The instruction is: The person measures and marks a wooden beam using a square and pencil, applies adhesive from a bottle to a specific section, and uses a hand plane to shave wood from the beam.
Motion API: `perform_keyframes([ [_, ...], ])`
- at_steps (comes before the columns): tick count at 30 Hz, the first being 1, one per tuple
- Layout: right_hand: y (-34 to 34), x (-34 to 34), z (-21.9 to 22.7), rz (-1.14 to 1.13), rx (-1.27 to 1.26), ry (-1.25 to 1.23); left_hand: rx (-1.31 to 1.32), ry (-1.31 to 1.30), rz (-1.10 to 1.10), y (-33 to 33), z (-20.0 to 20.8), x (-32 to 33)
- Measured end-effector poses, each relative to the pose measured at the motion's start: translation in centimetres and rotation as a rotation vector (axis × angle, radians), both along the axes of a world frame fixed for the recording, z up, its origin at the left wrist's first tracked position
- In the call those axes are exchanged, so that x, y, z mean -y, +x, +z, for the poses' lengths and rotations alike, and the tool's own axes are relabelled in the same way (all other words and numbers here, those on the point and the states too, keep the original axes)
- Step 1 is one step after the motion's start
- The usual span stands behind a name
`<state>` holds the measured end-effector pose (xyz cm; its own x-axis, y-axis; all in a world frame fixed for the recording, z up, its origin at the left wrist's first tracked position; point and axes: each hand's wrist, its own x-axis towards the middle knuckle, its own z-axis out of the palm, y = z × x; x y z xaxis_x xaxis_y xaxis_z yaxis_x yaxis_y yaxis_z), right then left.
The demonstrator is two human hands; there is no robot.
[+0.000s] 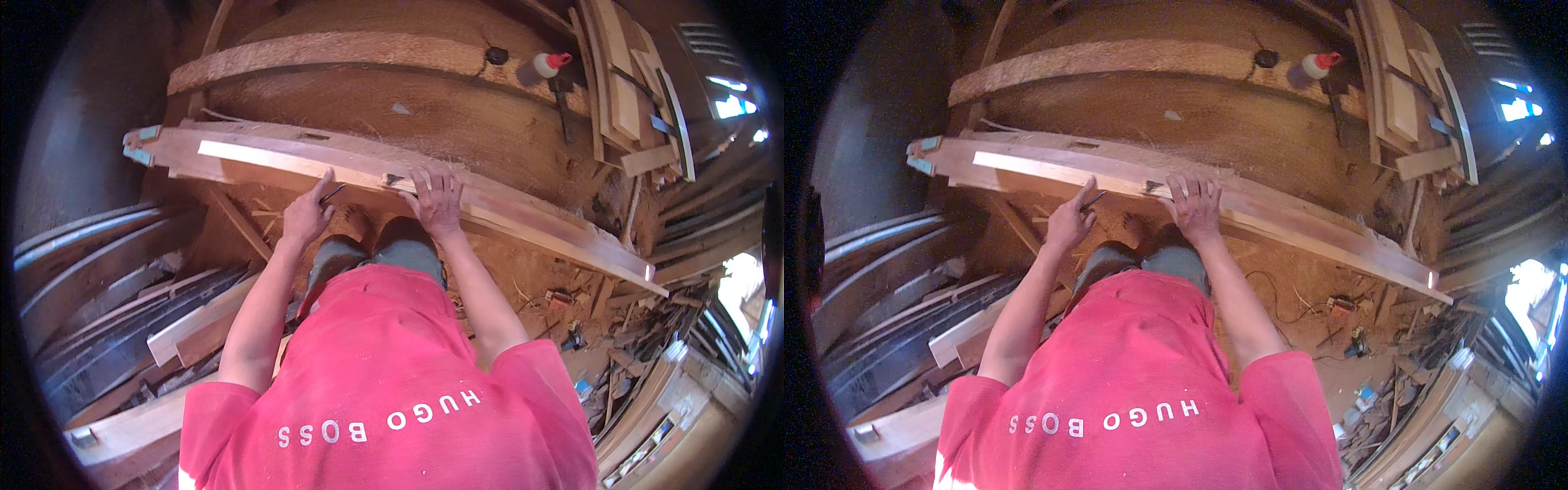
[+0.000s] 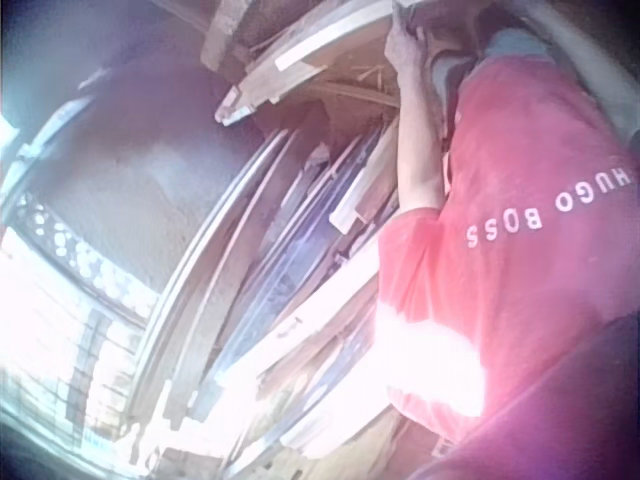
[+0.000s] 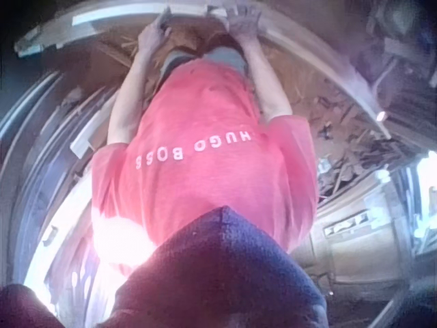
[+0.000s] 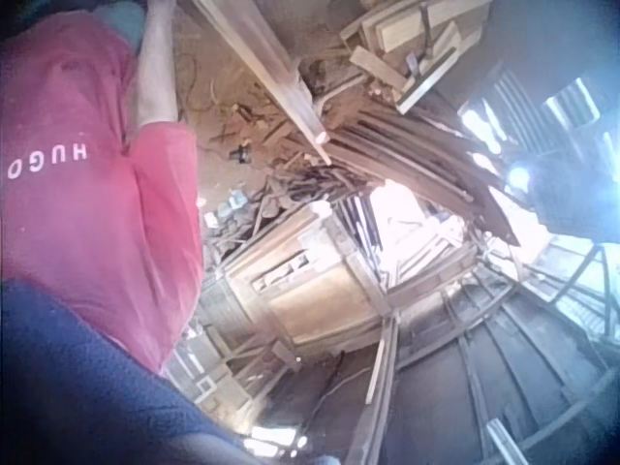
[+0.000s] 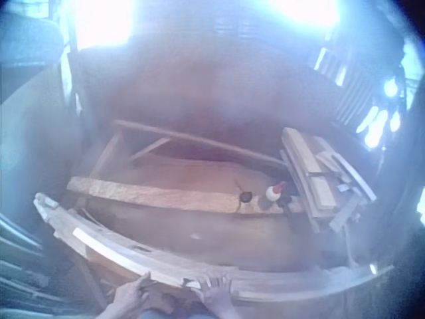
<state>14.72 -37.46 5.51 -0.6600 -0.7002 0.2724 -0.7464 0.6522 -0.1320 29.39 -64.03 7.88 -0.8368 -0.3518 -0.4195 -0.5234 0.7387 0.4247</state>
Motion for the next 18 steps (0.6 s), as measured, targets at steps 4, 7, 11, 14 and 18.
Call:
perform_keyframes([
  [4,-1.4,-5.8,3.0,-0.146,0.214,-0.057,0.025,0.062,0.025,0.1,-0.5,-0.1],
  [7,-6.5,-10.0,2.7,-0.334,0.273,-0.323,-0.108,0.044,0.051,1.3,-0.9,-1.1],
  [11,-13.4,-15.4,-5.1,-0.501,0.639,-0.212,-0.098,0.055,0.207,5.0,-1.6,-2.9],
  [14,-15.5,-14.4,-9.5,-0.426,0.923,-0.053,-0.038,0.077,0.288,10.8,-3.7,-3.3],
  [18,-16.4,-11.9,-13.1,-0.378,1.053,0.117,0.180,0.058,0.408,15.0,-2.5,-6.0],
])
